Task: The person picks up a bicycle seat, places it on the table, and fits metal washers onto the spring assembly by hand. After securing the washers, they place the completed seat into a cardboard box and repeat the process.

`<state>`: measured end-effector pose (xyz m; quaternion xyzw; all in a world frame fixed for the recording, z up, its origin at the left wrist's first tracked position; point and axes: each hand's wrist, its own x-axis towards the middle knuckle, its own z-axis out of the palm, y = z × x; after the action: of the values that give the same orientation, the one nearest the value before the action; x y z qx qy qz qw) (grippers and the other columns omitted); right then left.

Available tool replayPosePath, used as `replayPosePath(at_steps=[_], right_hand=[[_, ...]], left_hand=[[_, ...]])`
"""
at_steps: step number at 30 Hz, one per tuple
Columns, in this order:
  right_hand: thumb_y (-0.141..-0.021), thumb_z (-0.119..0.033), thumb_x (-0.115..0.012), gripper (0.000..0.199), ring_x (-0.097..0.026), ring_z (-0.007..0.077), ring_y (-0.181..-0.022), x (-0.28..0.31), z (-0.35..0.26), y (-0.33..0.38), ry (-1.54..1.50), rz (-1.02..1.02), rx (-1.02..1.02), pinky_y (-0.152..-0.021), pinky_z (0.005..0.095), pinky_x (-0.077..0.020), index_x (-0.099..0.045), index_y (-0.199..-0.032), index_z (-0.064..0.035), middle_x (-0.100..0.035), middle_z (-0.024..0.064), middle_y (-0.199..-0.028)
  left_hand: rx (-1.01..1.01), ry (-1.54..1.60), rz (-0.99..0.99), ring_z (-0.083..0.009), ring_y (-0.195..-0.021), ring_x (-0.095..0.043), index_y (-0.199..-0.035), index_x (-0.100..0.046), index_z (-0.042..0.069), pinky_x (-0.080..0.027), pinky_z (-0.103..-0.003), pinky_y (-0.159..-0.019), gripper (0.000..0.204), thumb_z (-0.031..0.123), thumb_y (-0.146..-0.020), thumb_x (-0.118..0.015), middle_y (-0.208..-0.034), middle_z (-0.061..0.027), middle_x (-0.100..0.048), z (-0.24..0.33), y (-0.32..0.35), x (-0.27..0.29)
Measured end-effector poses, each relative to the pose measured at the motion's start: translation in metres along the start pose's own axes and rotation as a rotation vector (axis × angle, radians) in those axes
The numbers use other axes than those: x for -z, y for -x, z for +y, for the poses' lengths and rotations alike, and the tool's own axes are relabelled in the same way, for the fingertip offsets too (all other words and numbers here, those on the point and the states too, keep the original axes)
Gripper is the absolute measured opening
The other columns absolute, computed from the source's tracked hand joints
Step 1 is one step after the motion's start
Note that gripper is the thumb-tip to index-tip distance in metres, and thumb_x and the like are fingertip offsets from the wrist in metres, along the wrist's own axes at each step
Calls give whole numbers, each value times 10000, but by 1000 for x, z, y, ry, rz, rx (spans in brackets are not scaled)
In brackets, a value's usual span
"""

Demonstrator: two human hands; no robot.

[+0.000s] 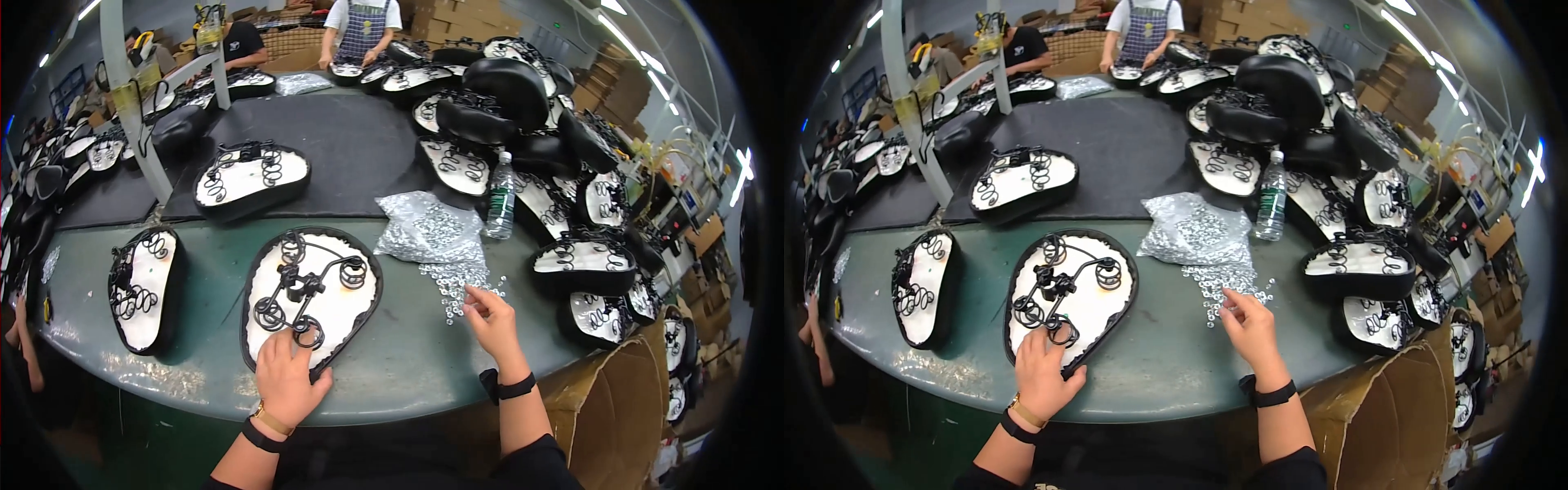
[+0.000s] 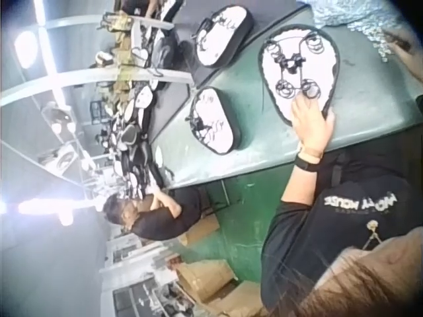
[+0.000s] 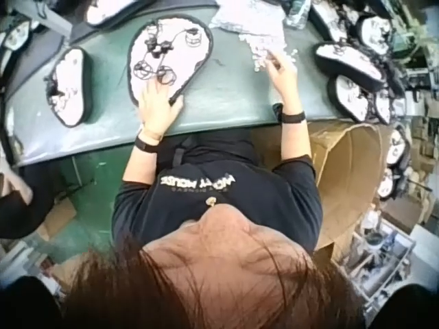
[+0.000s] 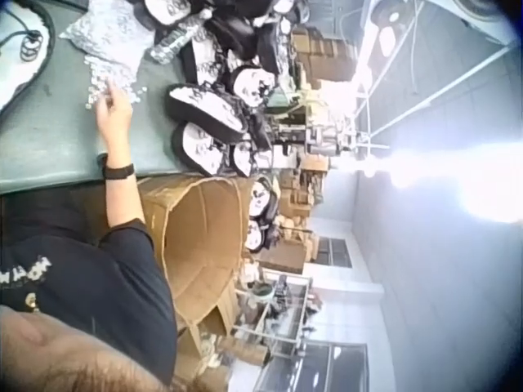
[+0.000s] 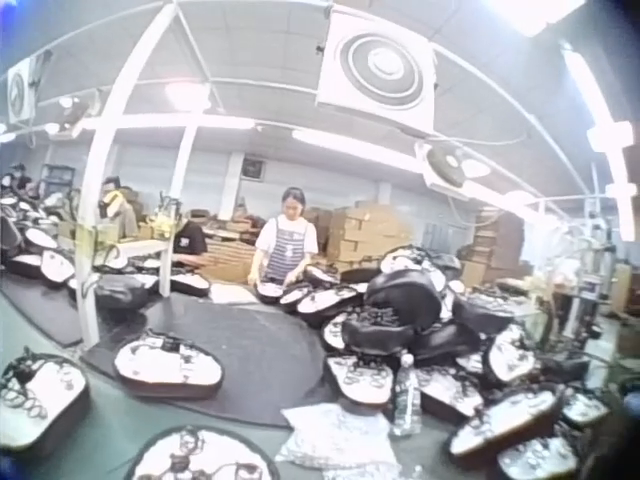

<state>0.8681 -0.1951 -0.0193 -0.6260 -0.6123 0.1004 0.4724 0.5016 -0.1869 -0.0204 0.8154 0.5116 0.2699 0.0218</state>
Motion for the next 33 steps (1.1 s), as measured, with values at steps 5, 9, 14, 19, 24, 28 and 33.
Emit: replayPosePath(at_steps=[5, 9, 14, 19, 24, 28, 33], right_hand=[[-888, -133, -776, 291, -707, 267, -789, 16, 28, 23, 321, -225, -32, -720, 393, -580, -775, -1176, -96, -715, 93, -945], [-860, -193, -795, 205, -709, 314, -865, 7, 21, 26, 475, -331, 93, -754, 437, -582, -799, -1057, -136, -708, 70, -922], [-853, -194, -801, 149, -712, 313, -851, 5, 12, 25, 437, -388, 73, -753, 436, -583, -804, -983, -122, -713, 64, -913], [-842, -167, -821, 149, -725, 280, -792, 1, 8, 25, 559, -388, 50, -727, 400, -589, -791, -963, -84, -726, 85, -892], [-870, -48, -827, 95, -661, 78, -745, 2, -45, 43, -383, -340, -406, -691, 250, -545, -763, -911, 9, -732, 21, -842], [-869, -18, -819, 107, -679, 115, -779, -17, -110, 59, -482, -581, -16, -684, 258, -536, -793, -973, -16, -738, 48, -871], [-874, -35, -810, 174, -689, 193, -738, -42, -128, 69, -385, -510, 182, -655, 305, -540, -812, -1048, -46, -722, 81, -843]], left_hand=[[-118, 172, 2, -363, -1194, -560, -1245, -635, 45, -426, -570, -1063, 665, 213, -665, -913, -1248, -165, -594, -11, 7, 19], [-113, 114, 4, -314, -1030, -610, -980, -698, 82, -441, -546, -1033, 414, 217, -660, -924, -1006, -61, -648, -37, 28, 42], [-230, 214, 12, -310, -878, -599, -876, -705, 104, -444, -454, -883, 270, 187, -696, -889, -860, -59, -606, -27, 31, 34], [-330, 399, -55, -276, -833, -584, -875, -684, 106, -445, -415, -785, 184, 202, -796, -821, -838, -57, -548, 51, 30, -3], [-262, 482, -11, -254, -832, -591, -933, -706, 115, -449, -394, -787, 130, 185, -861, -788, -858, -60, -568, 65, 31, -9], [-111, 676, -40, -276, -828, -611, -1005, -734, 93, -468, -387, -778, 122, 190, -935, -758, -868, -69, -618, 67, 33, 19], [74, 997, -163, -234, -767, -612, -1005, -738, 23, -493, -347, -707, 165, 186, -1004, -712, -852, -81, -650, 52, 43, 23]])
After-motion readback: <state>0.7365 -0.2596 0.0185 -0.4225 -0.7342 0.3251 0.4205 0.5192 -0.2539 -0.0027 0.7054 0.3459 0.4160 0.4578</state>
